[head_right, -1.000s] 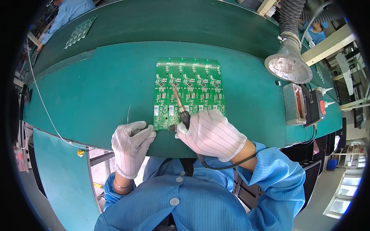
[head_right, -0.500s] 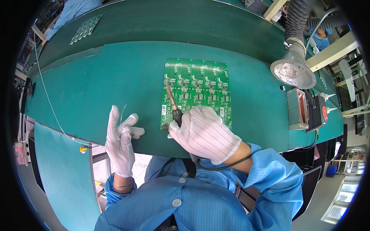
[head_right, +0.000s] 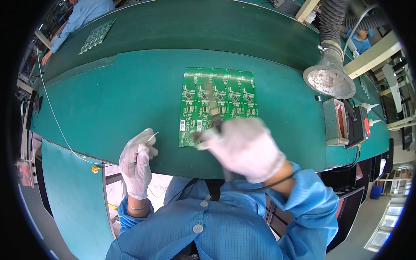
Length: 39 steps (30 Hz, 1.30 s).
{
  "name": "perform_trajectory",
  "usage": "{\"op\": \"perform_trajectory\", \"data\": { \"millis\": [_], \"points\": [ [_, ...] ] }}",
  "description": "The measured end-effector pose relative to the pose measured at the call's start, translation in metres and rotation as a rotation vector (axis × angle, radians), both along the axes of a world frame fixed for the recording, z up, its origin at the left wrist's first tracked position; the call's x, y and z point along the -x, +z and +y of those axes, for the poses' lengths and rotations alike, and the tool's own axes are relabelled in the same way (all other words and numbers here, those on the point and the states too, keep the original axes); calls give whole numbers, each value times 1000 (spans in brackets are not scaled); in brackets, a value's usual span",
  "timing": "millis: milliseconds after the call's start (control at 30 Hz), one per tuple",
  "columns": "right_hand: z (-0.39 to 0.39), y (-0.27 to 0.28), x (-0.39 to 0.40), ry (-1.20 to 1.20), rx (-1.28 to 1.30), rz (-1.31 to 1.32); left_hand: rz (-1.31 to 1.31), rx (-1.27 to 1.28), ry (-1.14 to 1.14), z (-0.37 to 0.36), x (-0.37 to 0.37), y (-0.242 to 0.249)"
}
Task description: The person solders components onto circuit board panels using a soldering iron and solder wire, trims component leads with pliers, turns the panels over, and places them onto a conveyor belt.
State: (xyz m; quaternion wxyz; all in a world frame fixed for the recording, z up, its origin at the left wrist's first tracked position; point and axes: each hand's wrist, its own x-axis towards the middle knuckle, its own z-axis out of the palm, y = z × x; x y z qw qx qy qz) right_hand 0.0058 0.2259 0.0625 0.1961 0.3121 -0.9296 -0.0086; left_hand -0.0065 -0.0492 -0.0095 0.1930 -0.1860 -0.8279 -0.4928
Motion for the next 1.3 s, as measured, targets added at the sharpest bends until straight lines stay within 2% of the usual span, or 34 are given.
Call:
{"op": "perform_trajectory", "data": {
  "millis": [33, 100, 200, 333, 367, 400, 467, 500, 567, 633, 700, 733, 800, 867, 1000, 1100, 1300],
  "points": [
    [17, 2, -3, -69, 50, 23, 77, 59, -3, -1, 1, -1],
    [51, -4, -10, -228, 109, 205, -107, -7, 31, -2, -4, 2],
    [105, -18, -39, -532, 127, 185, -226, -110, 58, 4, 1, 10],
    [137, -28, -58, -650, 163, 167, -240, -215, -11, 22, 20, 13],
    [135, -31, -57, -666, 317, 165, -102, -74, -41, 24, 27, 14],
    [128, -33, -58, -713, 590, 141, -66, -33, -38, 27, 29, 13],
    [104, -40, -46, -610, 909, 258, 2, 49, -33, 34, 31, 12],
    [99, -28, -47, -623, 874, 169, -8, 72, -36, 34, 30, 14],
    [77, -29, -34, -296, 1322, -74, 48, 114, -78, 26, 29, 11],
    [65, -30, -16, 79, 1593, -409, 37, 126, -119, 22, 22, 9],
    [46, -13, -2, 110, 1602, -800, 69, 136, -84, 27, 14, 6],
    [45, -16, 8, 142, 1370, -838, 84, 142, -69, 30, 9, 3],
    [28, -6, 19, 91, 1293, -924, 150, 220, -21, 32, 5, -2],
    [26, -10, 28, 58, 1254, -969, 212, 257, 9, 33, 4, -4],
    [20, -7, 33, -27, 1236, -1052, 166, 240, -2, 32, 1, -8],
    [23, -19, 35, 45, 1219, -962, 152, 250, -20, 32, 1, -8],
    [23, -7, 43, -14, 1192, -1085, 121, 299, -44, 32, -1, -6]
  ]
}}
